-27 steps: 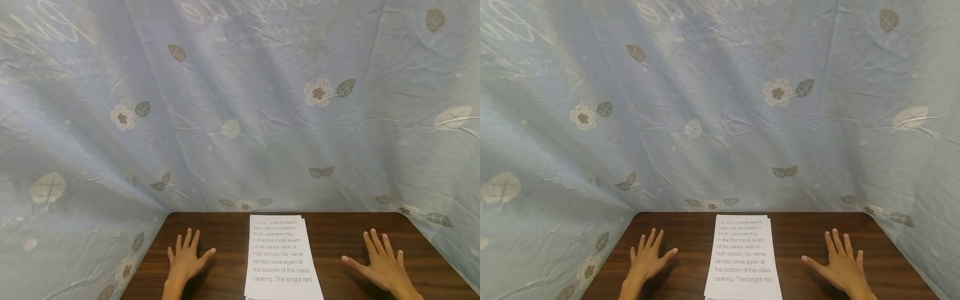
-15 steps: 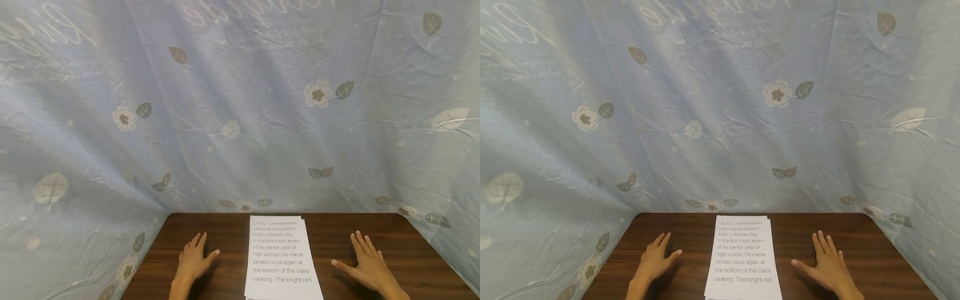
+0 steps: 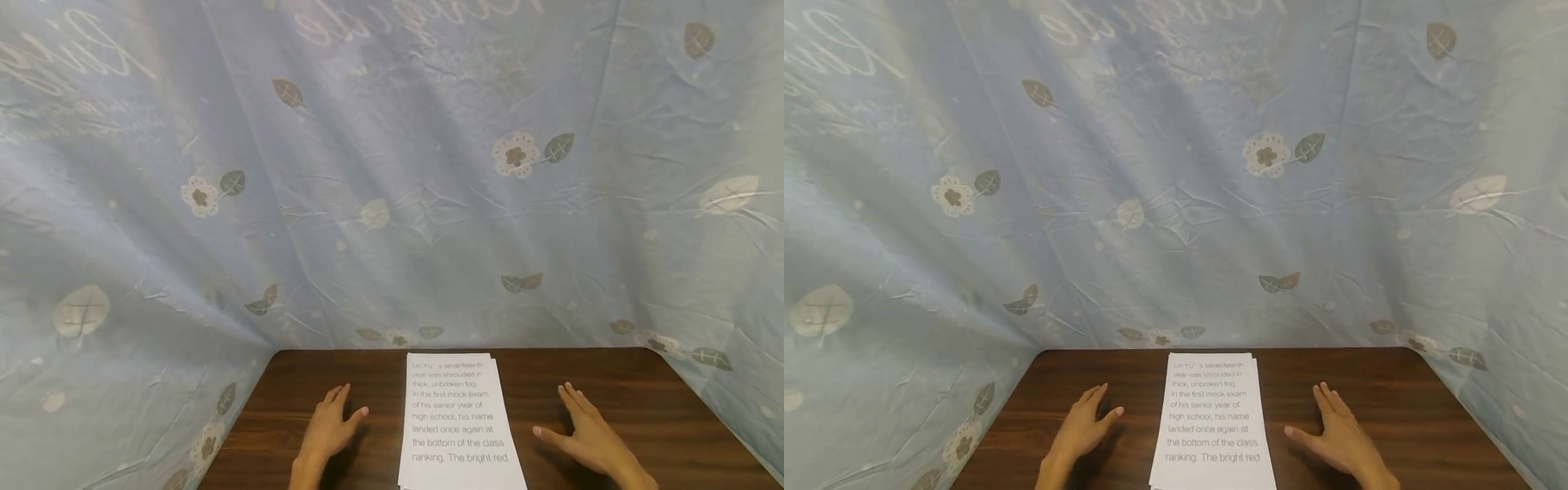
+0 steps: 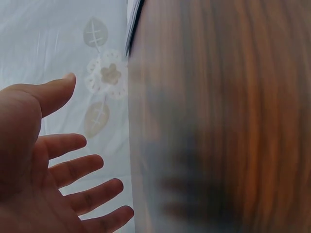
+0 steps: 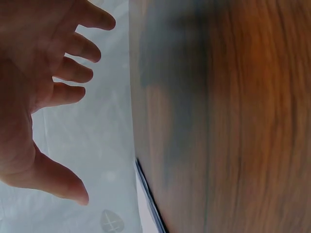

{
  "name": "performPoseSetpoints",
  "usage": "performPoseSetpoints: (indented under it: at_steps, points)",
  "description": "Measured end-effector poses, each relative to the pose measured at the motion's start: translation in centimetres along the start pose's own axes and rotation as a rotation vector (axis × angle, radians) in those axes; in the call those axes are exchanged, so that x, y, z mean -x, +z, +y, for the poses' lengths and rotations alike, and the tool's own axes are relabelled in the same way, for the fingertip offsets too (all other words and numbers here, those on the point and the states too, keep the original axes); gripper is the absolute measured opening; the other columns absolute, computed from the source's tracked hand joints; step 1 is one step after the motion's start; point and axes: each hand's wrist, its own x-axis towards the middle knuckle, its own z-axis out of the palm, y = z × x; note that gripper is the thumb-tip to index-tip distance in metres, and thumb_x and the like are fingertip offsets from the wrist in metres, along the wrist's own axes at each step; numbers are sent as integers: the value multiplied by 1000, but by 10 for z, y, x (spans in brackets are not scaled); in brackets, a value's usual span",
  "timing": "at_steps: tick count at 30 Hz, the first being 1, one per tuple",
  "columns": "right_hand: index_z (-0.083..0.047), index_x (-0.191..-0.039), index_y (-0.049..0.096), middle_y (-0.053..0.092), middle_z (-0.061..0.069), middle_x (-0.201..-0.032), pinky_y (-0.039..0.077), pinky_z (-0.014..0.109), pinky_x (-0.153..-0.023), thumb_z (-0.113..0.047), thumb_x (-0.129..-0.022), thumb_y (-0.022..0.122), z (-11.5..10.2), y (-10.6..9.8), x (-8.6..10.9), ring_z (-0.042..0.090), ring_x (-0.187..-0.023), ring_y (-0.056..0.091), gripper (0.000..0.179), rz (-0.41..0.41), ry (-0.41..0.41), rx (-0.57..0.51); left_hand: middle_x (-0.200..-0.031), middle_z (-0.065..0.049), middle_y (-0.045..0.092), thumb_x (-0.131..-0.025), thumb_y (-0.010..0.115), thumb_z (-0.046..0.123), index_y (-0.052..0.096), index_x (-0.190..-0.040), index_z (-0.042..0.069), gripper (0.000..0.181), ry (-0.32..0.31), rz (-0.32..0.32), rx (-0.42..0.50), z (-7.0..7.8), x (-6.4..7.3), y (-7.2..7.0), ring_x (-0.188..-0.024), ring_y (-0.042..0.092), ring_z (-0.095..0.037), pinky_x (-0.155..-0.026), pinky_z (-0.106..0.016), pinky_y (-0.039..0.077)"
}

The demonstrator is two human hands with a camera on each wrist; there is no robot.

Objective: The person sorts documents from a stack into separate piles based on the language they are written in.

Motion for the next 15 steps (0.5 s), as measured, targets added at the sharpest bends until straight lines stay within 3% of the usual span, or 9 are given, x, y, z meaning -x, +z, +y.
performPoseSetpoints:
  at_steps: [6,15]
  points:
    - [18,-159,27,25,45,-165,42,83,-105,-59,-99,68,-12,3,-5,72,-143,36,106,19,-26,-15,-158,-32,49,-101,73,44,50,-156,-1,75,10,-4,52,7,-2,5,-137,52,-61,-107,-77,47]
    - [13,-160,33,37,45,-159,49,76,-105,-61,-99,67,-24,10,-13,68,-141,44,101,28,50,-100,-152,-31,55,-101,71,47,52,-155,0,74,12,-1,116,12,-6,13,-138,53,-58,-108,-74,48]
